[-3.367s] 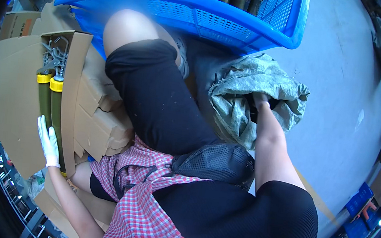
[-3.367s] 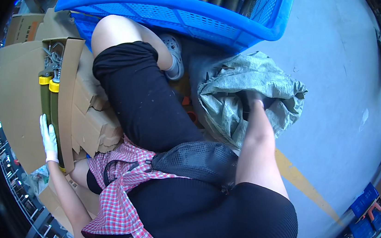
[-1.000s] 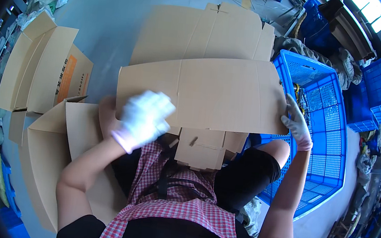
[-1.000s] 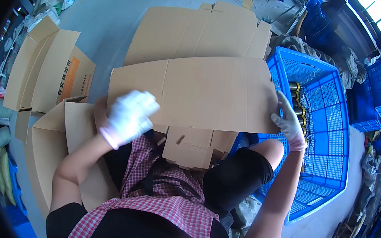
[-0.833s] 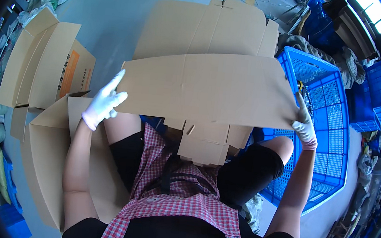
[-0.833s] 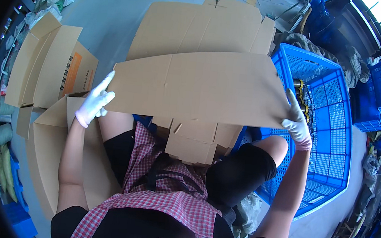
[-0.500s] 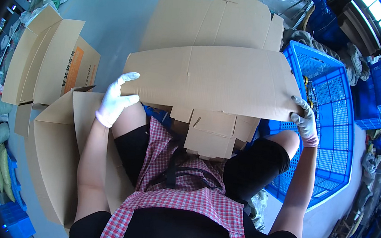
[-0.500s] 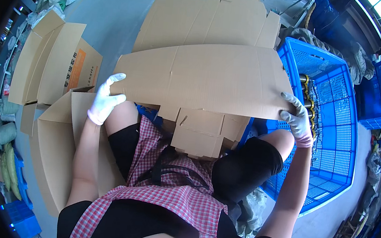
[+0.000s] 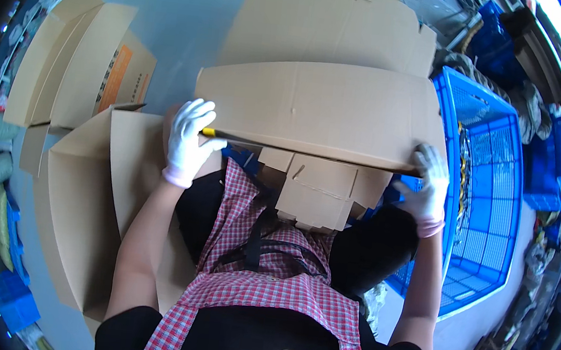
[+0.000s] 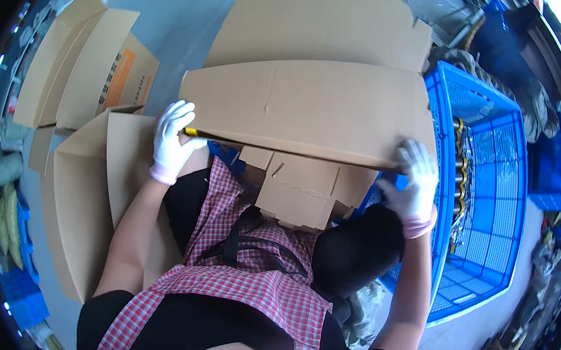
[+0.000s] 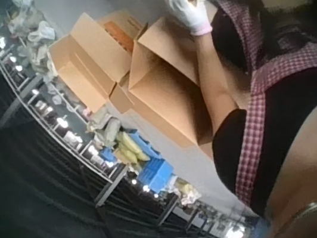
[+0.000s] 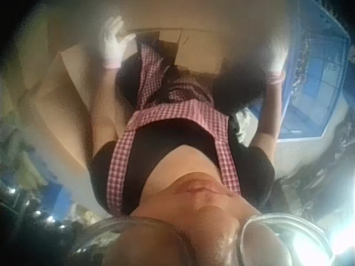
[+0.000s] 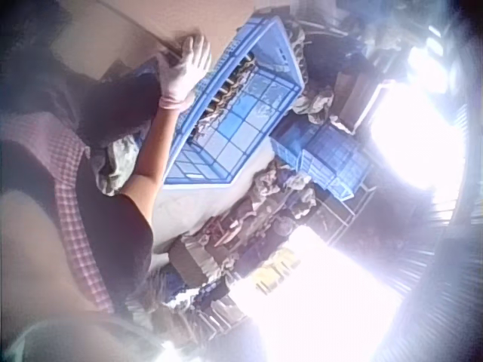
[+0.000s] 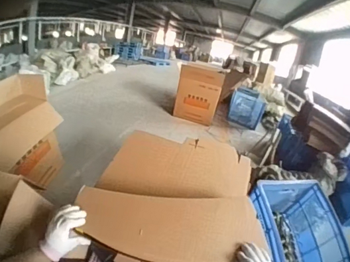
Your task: Folding cardboard boxes and placing caulking guns into them in a warehouse setting.
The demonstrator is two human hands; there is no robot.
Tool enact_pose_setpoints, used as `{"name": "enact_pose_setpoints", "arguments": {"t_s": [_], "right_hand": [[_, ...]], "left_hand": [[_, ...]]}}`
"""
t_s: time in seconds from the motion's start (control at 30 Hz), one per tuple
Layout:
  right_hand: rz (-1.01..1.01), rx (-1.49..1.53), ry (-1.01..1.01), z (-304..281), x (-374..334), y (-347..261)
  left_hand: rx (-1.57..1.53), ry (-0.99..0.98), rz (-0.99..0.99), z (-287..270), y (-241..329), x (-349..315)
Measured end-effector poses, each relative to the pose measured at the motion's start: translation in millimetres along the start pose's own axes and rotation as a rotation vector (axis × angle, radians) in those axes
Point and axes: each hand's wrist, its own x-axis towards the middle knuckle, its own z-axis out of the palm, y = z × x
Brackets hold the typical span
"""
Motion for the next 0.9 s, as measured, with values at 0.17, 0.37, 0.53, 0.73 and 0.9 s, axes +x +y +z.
{"name": "enact_pose_setpoints", "arguments": {"t_s": [0.17, 0.37, 0.53, 0.73, 0.9], "right_hand": [[-0.187, -0.053, 0.023, 50.1, 37.5, -79.8], [-0.289, -0.226, 0.137, 57.9, 28.8, -62.6], [-0.352, -0.261, 0.248, 69.1, 26.8, -47.3], [-0.266, -0.187, 0.104, 62.7, 34.0, -69.7], [-0.227, -0.175, 0.129, 75.2, 31.3, -61.1]], "left_hand": [[-0.059, 0.148, -0.012, -0.8, -6.7, -2.7], [-0.091, 0.342, -0.487, -3.6, 28.3, 11.4], [-0.285, 0.604, -0.254, 18.5, 27.1, -9.4], [-0.354, 0.317, -0.309, -7.6, 12.2, -15.0], [-0.595, 0.401, -0.517, 12.4, 20.6, -25.7]]}}
